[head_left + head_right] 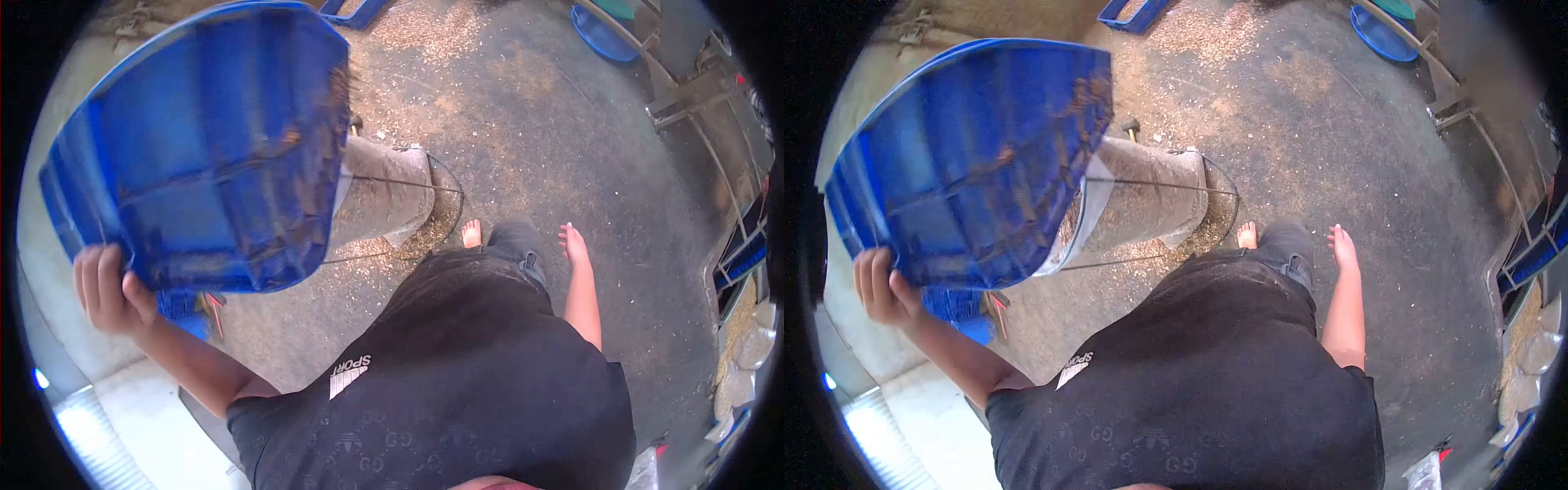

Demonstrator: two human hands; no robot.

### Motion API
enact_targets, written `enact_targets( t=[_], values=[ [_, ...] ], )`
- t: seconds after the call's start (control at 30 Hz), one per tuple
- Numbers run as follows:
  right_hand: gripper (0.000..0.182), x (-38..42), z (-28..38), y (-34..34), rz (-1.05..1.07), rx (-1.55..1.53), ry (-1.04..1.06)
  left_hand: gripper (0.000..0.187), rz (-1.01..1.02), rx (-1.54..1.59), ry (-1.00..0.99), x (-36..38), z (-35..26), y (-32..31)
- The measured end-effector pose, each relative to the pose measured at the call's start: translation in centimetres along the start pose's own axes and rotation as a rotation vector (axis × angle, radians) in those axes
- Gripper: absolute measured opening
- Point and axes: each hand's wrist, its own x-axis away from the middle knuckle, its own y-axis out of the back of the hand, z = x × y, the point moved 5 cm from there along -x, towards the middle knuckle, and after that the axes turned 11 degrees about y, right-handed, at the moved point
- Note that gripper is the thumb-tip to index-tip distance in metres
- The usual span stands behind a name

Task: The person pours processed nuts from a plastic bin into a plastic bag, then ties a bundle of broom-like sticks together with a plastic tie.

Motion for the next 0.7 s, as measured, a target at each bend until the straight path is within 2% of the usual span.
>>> enact_targets(
  t=[0.07, 0.1, 0.13, 0.2, 0.27, 0.33, 0.4, 0.5, 0.53, 0.6, 0.7],
  values=[
    [0.058, -0.6, -0.1, 0.6, 0.017, 0.034, -0.032, 0.033, 0.105, 0.117, 0.021, -4.7, -0.1, -6.0],
    [0.061, -1.0, -0.3, 1.0, 0.04, 0.073, -0.046, 0.025, 0.018, 0.157, -0.034, -6.9, -0.6, -9.5],
    [0.061, -2.1, -1.3, 1.7, 0.035, 0.067, -0.051, 0.019, 0.045, 0.267, -0.057, -9.2, -0.6, -13.8],
    [0.053, -4.2, -6.4, 3.7, -0.043, -0.053, -0.13, 0.015, 0.243, 0.405, 0.1, -13.6, -2.3, -23.0],
    [0.052, -5.7, -10.9, 6.6, -0.035, -0.014, -0.131, 0.017, 0.267, 0.563, 0.198, -16.5, -4.1, -33.0],
    [0.052, -3.4, -8.5, 8.8, -0.058, -0.229, -0.346, 0.03, 0.273, 0.544, 0.311, -18.1, -6.0, -43.0],
    [0.051, -0.5, -1.1, 12.1, -0.181, -0.12, -0.485, 0.039, 0.38, 0.494, 0.496, -19.9, -8.9, -50.3],
    [0.052, -3.1, 1.6, 17.1, -0.144, -0.053, -0.531, 0.048, 0.474, 0.443, 0.783, -21.0, -12.2, -57.1],
    [0.052, -5.5, 0.7, 19.4, -0.157, -0.054, -0.534, 0.052, 0.512, 0.423, 0.917, -20.7, -13.0, -58.8],
    [0.051, -11.3, -0.9, 22.3, -0.207, -0.134, -0.343, 0.056, 0.536, 0.402, 1.037, -20.6, -13.9, -61.6],
    [0.051, -16.9, 9.4, 24.2, -0.288, -0.16, -0.232, 0.057, 0.543, 0.503, 1.197, -19.9, -13.7, -65.6]
  ],
)
